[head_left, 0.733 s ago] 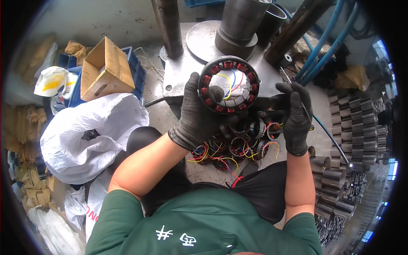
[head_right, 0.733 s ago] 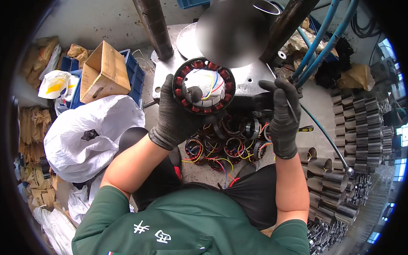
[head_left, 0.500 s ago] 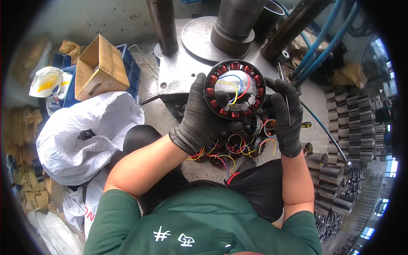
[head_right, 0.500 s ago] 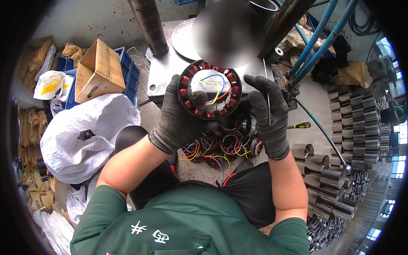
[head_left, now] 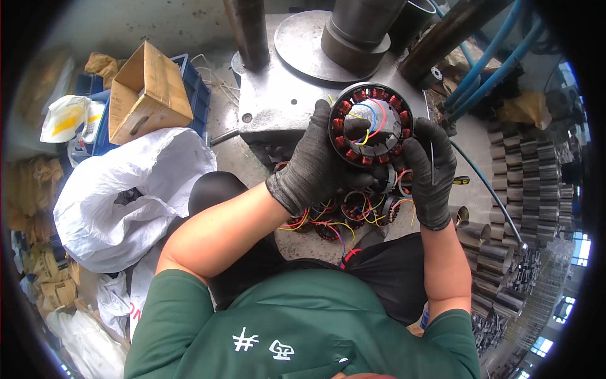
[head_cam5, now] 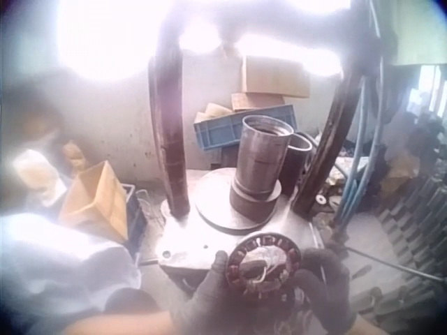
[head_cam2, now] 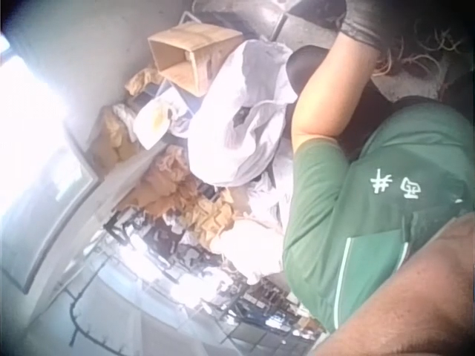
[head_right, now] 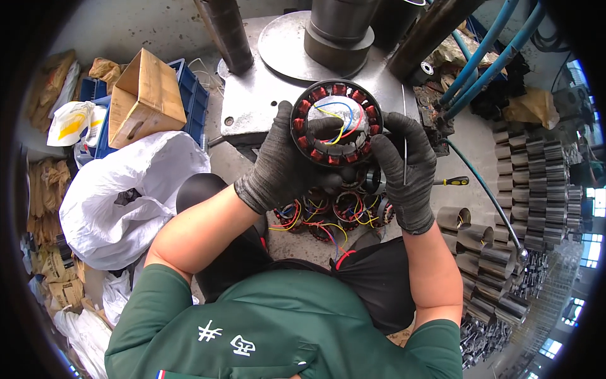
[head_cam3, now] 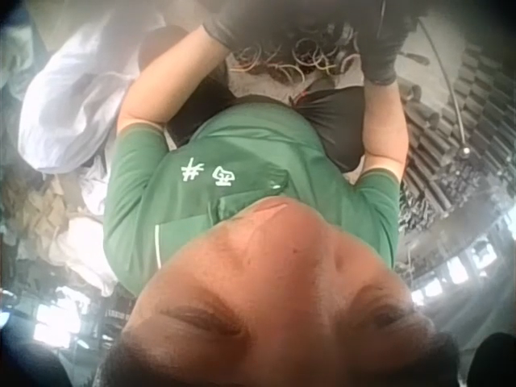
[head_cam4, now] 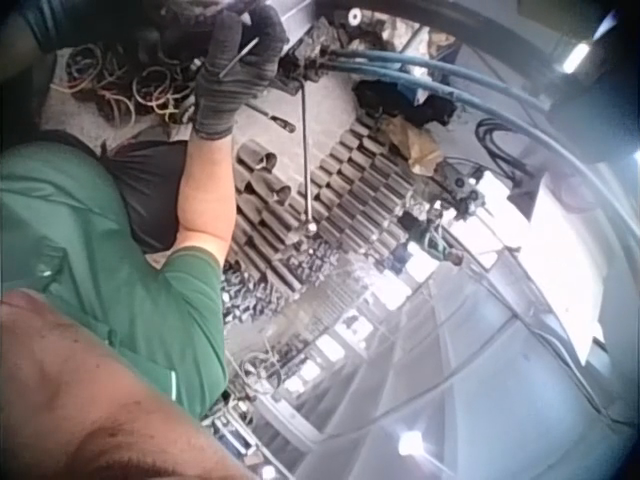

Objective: The person prepares and assembles motor stators by trimming wire ends with shears, picking components from buckets, and placing a stator into a hydraulic press to fit it into a metal casing.

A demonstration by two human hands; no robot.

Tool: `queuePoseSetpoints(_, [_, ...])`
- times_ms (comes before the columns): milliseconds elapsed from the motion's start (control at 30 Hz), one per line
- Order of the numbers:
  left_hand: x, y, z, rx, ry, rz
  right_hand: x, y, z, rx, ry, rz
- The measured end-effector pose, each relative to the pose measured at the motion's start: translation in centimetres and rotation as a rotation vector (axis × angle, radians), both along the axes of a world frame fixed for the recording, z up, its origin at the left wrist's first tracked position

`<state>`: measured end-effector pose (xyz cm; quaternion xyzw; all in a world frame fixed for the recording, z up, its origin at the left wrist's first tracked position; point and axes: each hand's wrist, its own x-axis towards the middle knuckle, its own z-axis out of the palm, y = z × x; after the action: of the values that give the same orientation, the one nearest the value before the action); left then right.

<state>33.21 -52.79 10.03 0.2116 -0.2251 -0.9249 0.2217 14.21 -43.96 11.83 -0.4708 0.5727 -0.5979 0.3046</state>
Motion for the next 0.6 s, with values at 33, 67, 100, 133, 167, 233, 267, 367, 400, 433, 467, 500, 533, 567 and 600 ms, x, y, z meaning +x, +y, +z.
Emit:
queuePoseSetpoints(33, [-0.14, -0.13, 0.02, 0.003, -0.001, -0.011, -0.01, -0.14, -0.03, -0.01, -0.025, 0.003])
queuePoseSetpoints(67, [-0.27, -0.17, -0.04, 0.009, 0.0, -0.017, -0.08, -0.14, -0.09, -0.004, -0.025, -0.004])
queuePoseSetpoints(100, [-0.34, -0.25, -0.13, 0.02, 0.009, -0.007, -0.18, -0.18, -0.16, -0.024, -0.013, -0.008])
queuePoseSetpoints(133, [-0.36, -0.26, -0.21, 0.031, 0.019, 0.004, -0.26, -0.19, -0.22, -0.043, 0.0, -0.012])
queuePoseSetpoints(167, [-0.25, -0.3, -0.18, 0.034, 0.018, -0.001, -0.32, -0.3, -0.29, -0.04, 0.0, -0.017])
queuePoseSetpoints(233, [0.13, -0.38, -0.07, 0.049, 0.054, -0.006, -0.27, -0.5, -0.42, -0.066, 0.01, 0.007])
queuePoseSetpoints(267, [0.2, -0.46, -0.01, 0.035, 0.027, -0.019, -0.06, -0.64, -0.42, -0.091, 0.013, 0.003])
queuePoseSetpoints(367, [0.21, -0.49, 0.32, 0.063, 0.017, -0.024, -0.13, -0.75, -0.44, -0.081, 0.006, 0.027])
queuePoseSetpoints(400, [0.25, -0.51, 0.35, 0.062, 0.016, -0.026, -0.23, -0.79, -0.54, -0.083, 0.006, 0.025])
queuePoseSetpoints(433, [0.29, -0.51, 0.35, 0.055, 0.045, -0.03, -0.36, -0.79, -0.74, -0.082, -0.002, 0.044])
queuePoseSetpoints(467, [0.35, -0.57, 0.4, 0.045, 0.073, -0.033, -0.41, -0.89, -0.8, -0.084, -0.009, 0.066])
queuePoseSetpoints(500, [0.39, -0.62, 0.1, 0.041, 0.073, -0.032, -0.35, -0.92, -0.69, -0.088, -0.009, 0.066])
queuePoseSetpoints(533, [0.4, -0.67, -0.47, 0.033, 0.144, -0.031, -0.24, -0.88, -0.53, -0.081, -0.072, 0.089])
queuePoseSetpoints(567, [0.32, -0.75, -0.54, 0.023, 0.218, -0.032, -0.25, -0.92, -0.39, -0.076, -0.132, 0.111])
queuePoseSetpoints(600, [0.26, -0.68, -0.48, 0.017, 0.22, -0.033, -0.63, -0.98, -0.74, -0.082, -0.129, 0.111])
